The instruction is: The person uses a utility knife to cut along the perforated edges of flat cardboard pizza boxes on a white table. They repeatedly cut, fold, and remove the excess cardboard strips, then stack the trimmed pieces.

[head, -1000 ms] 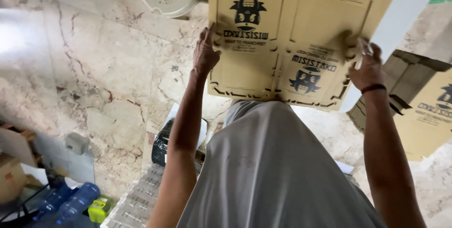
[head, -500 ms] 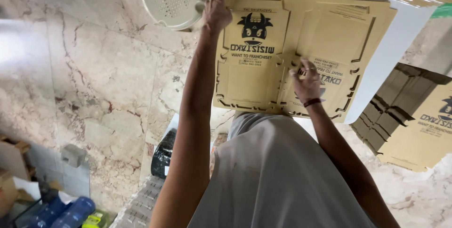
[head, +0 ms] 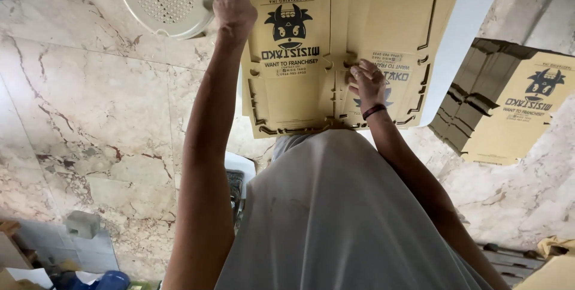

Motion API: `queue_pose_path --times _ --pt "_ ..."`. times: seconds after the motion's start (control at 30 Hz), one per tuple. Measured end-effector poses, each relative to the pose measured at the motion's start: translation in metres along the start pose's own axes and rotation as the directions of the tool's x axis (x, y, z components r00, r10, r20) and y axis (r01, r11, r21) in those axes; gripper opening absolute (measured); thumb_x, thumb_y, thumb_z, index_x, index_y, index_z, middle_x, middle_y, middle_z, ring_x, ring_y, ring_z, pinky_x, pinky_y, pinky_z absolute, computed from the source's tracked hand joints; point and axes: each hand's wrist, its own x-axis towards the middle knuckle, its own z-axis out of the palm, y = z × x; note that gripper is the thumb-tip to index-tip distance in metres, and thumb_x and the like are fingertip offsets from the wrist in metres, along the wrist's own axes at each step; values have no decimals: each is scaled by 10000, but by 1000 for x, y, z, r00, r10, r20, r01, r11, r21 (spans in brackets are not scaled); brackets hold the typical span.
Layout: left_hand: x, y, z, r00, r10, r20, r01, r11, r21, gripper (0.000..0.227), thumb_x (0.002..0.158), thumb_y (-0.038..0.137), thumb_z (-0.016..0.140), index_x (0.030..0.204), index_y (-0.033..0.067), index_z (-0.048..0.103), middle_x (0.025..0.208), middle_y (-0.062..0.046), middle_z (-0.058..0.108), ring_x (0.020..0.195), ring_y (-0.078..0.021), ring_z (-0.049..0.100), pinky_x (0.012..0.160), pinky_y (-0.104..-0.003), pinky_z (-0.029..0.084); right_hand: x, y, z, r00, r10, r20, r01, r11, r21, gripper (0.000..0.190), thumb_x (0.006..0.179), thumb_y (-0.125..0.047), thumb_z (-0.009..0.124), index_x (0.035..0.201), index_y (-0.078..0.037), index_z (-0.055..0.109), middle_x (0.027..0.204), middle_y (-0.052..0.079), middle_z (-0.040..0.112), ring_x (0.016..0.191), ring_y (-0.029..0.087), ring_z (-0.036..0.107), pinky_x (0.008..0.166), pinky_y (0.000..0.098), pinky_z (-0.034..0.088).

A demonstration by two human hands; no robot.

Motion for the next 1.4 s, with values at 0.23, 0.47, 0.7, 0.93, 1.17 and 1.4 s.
queue_pose_path --times 0.23,0.47,0.7,0.93,1.17,1.4 --pt "-22 4 -33 956 279 -91 -292 932 -215 800 871 -139 705 1508 165 329 1558 -150 343 1259 -410 658 986 -544 613 -9 10 2 996 -83 45 87 991 -102 154 928 -98 610 1034 -139 506 929 51 632 704 107 657 649 281 549" --pt "-19 -12 -19 977 210 33 -201 962 -183 865 1023 -8 645 1624 382 163 1645 -159 262 1334 -325 598 1022 -545 551 -12 13 10 999 -25 -33 18 976 -215 380 904 -225 702 1263 -108 659 1156 100 760 856 158 773 718 267 675" --pt "-17 -15 -13 978 209 -9 -203 938 -282 642 866 -192 558 1380 193 556 1316 -164 477 1105 -312 600 916 -490 614 -8 14 17 1000 14 19 -11 988 -156 473 866 -186 728 1306 -27 658 1055 99 768 756 115 698 540 216 609" --pt "-22 -9 -24 980 199 23 -186 948 -257 696 916 -112 649 1484 265 509 1404 -172 445 1210 -339 580 963 -474 588 -7 -3 16 964 261 57 -261 965 -2 174 919 -140 716 1077 -106 782 1091 52 794 928 194 742 792 333 617" --pt "-26 -8 -32 962 272 -27 -267 915 -302 712 862 -196 626 1435 222 557 1386 -166 512 1229 -316 604 1005 -468 571 -7 -27 11 951 302 68 -304 952 20 513 837 -514 726 1195 -146 709 815 33 671 729 200 642 674 346 558" --pt "-19 -16 -20 962 270 -47 -272 918 -290 798 877 -166 668 1499 304 498 1511 -132 481 1270 -356 632 981 -503 585 50 -4 -9 896 43 442 -5 996 -87 418 1025 -331 618 1372 -100 651 984 183 762 679 181 743 645 313 684"
